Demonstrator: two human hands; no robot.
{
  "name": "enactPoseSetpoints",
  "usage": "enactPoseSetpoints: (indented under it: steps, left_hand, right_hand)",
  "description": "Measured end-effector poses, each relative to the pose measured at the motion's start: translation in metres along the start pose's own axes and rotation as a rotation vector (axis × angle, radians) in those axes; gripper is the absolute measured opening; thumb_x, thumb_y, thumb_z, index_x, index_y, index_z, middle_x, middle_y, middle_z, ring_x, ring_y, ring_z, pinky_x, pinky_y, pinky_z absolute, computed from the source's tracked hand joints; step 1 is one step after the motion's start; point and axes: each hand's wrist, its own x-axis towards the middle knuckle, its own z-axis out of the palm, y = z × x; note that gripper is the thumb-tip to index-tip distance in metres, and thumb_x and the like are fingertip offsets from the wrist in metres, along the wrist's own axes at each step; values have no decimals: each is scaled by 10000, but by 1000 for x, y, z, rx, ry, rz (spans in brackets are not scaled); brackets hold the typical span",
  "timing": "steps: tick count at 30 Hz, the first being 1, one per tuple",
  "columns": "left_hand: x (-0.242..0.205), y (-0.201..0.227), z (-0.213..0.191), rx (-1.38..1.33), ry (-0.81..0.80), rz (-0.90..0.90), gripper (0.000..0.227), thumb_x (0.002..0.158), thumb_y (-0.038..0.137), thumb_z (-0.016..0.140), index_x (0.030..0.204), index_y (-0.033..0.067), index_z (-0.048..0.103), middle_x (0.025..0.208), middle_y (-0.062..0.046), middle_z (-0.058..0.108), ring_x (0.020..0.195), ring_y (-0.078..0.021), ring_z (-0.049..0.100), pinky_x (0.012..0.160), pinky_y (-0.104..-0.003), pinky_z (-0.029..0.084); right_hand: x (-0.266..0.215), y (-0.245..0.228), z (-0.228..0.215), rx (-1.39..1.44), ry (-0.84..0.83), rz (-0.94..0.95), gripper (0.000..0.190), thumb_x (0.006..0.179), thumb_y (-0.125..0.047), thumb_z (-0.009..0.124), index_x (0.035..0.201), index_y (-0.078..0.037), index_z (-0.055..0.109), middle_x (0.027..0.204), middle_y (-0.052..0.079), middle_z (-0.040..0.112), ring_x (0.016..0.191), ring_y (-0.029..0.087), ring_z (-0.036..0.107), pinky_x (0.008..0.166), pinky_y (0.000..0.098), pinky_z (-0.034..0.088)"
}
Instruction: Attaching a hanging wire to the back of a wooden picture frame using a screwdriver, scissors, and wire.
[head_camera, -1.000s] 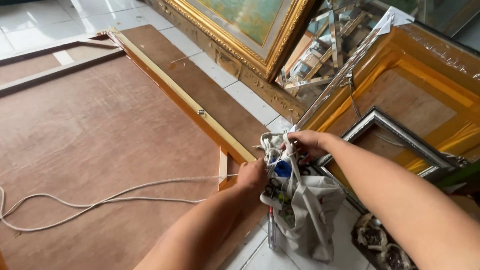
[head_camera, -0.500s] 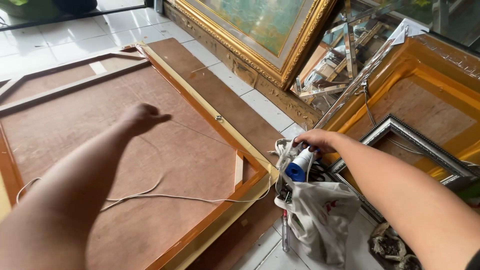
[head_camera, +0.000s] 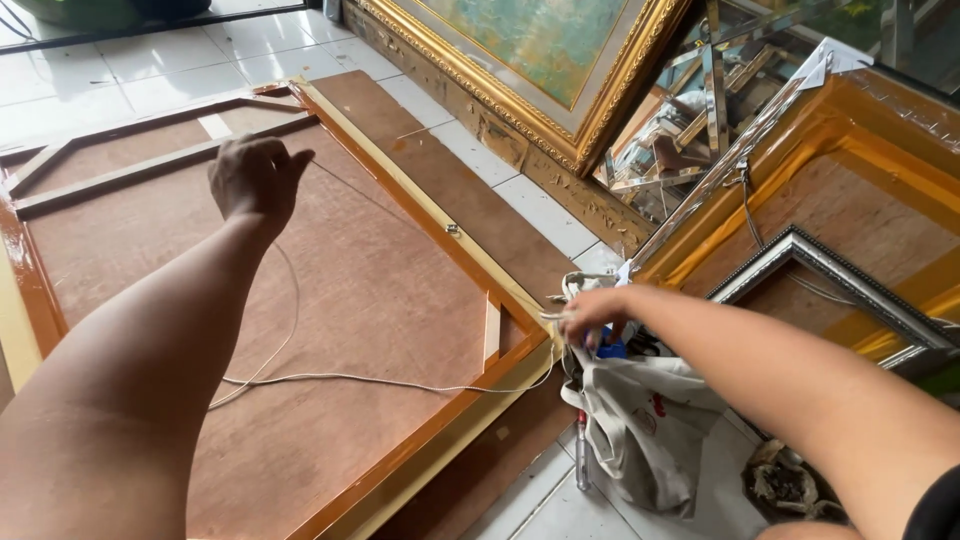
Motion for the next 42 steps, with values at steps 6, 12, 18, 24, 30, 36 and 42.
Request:
enactPoseSetpoints:
  steps: [6,12,18,24,30,36,42]
  left_hand:
    - [3,2,-1,-70,79,-24,426,1076,541,927,825,269,717,900,-29,659,1026,-321,681,886,-453,564]
    - [-9,-20,7,-84,-12,-78,437,1052,571,887,845,210,751,902,-65,676,1029,-345,705,867,-458,585]
    - [-4,-25,12,-134,-175,-159,520,1014,700,819,948,184,828,924,-140,801,1011,-448,790,817,-549,620]
    - [-12,-38,-45,-271,-253,-171,500,936,637,835,954,138,822,961,-215,800,1077,-496,771,906,-602,593]
    - [-61,-109,-172,-255,-430,-378,575,857,769,804,820,195,824,774,-120,764,890,-346,781,875,-413,567]
    - [-117,-271,-257,-209,-300,-657,607,750,831,903,807,232,826,663,-72,699,758,-247,720,836,-380,562]
    - [-136,-249,-307,-370,-411,-826,358,962,522,778,984,178,875,765,7,312,724,-188,283,658,-360,259]
  right_hand:
    - [-78,-32,12,434,30,67,864,913,-601,561,1673,-218,409,1660,251,603,1443,586,609,1154,820,401]
    - [16,18,-21,-430,900,-64,406,959,-674,651,993,-325,855,1116,3,838,1165,314,788,916,505,639]
    - [-4,-172,9,128,609,-563,652,955,-724,717,1452,-307,780,1512,44,753,1464,299,649,1245,472,504]
    - [-30,-361,84,256,153,-823,889,918,-614,845,1625,-151,568,1318,107,850,1122,214,831,729,270,600]
    - [14,-467,81,341,627,-1130,226,1099,-281,735,1203,-142,880,1016,124,876,1050,248,832,1015,373,593]
    - [158,-328,-50,-236,1063,-474,398,1075,-657,672,1230,-363,890,1099,32,871,1151,347,815,976,458,588]
    - [65,-276,-81,-518,1095,397,782,1058,-363,469,1766,-37,420,1838,247,429,1695,472,304,1259,809,78]
